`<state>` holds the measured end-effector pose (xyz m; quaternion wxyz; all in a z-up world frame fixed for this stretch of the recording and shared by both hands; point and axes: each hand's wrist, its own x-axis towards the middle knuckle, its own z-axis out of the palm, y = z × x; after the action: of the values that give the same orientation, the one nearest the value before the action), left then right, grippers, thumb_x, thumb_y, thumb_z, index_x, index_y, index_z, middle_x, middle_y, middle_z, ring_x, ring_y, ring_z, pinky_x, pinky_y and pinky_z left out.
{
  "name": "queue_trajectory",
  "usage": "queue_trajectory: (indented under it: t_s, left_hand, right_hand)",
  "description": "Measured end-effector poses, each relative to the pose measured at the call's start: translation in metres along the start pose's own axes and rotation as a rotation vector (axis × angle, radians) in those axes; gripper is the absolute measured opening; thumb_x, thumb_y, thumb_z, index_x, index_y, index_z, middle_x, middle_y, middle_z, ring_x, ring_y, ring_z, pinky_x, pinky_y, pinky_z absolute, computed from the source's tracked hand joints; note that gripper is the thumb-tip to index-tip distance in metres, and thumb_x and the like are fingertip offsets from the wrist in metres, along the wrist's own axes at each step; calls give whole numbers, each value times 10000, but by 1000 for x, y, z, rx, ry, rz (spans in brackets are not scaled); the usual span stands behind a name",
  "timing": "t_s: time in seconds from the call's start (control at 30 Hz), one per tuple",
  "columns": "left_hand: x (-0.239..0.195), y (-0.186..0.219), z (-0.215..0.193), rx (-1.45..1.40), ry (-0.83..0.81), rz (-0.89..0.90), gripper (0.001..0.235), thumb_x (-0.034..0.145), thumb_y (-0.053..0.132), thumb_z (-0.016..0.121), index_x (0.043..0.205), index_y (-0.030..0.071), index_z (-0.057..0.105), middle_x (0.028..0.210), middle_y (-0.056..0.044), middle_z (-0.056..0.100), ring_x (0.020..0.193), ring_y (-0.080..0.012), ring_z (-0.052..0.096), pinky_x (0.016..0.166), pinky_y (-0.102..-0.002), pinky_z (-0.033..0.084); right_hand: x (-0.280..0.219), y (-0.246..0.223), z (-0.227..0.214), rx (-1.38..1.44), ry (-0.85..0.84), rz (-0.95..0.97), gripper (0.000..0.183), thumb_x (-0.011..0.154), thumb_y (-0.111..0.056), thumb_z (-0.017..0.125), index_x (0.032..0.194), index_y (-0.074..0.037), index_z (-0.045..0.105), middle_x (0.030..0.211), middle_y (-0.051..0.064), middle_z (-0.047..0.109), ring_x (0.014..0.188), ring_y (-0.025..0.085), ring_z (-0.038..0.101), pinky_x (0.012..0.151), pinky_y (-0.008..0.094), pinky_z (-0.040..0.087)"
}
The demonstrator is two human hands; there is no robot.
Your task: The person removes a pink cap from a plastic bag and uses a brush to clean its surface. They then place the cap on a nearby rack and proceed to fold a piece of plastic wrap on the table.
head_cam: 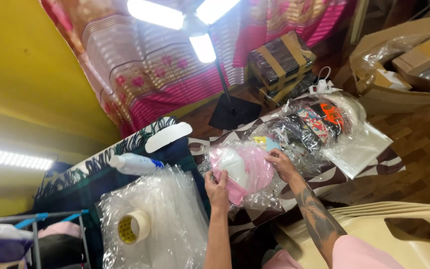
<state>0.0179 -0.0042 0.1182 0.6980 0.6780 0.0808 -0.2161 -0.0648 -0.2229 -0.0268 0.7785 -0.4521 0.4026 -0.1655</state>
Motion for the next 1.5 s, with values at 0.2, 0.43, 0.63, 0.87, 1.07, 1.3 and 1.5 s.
queue_trajectory:
  t_s: [0.2,0.43,0.63,0.87,1.07,1.3,1.5]
  left_hand:
    - [4,3,-53,35,-155,185,161,939,159,770,1065,97,692,947,-25,701,940,-125,568,900,-332,522]
    - [-120,101,-181,13,142,337,135,967,144,736,1090,101,699,832,-60,685,809,-157,624,827,-352,554]
    - [-285,61,-321,76,669,307,168,972,314,746,1065,173,749,780,-24,698,780,-102,616,817,-343,564]
    - [-436,-36,-404,319,795,-148,287,1030,311,619,830,149,492,730,18,465,666,-115,445,672,-311,346]
    - [-437,-153,-443,391,890,-368,280,908,486,698,1094,282,744,1158,-107,741,1159,-347,682,1018,-469,510]
    - [-431,-129,-442,528,873,-410,583,921,487,655,1454,276,546,1444,-82,618,1372,-314,557,1146,-617,361]
    - [-348,-129,-429,819,875,-514,648,838,644,627,1341,235,624,1317,-80,661,1272,-295,618,1080,-576,404]
  right_hand:
    - [-82,-77,46,270,-248,37,608,892,-26,717,1407,-148,417,1198,130,630,1005,253,705,791,403,627]
    - [-121,-44,134,148,-737,152,417,908,33,672,1278,-100,534,1006,141,690,843,234,732,740,388,633]
    - [-283,2,201,-188,-1145,365,333,822,11,771,1090,-79,595,764,59,667,575,164,677,516,250,547]
    - [-402,132,164,-896,-1320,628,247,887,-74,767,986,-58,541,815,80,571,771,206,653,786,356,563]
    - [-401,186,146,-1216,-1536,422,511,873,-125,783,1265,110,554,965,252,697,796,272,719,746,388,612]
    - [-421,169,196,-1408,-1779,-665,223,908,-375,697,1069,-222,681,917,65,792,908,321,764,798,489,598]
    - [-439,259,260,-1391,-1655,-355,613,815,-597,765,1281,-201,719,1129,96,763,1090,335,721,925,473,565]
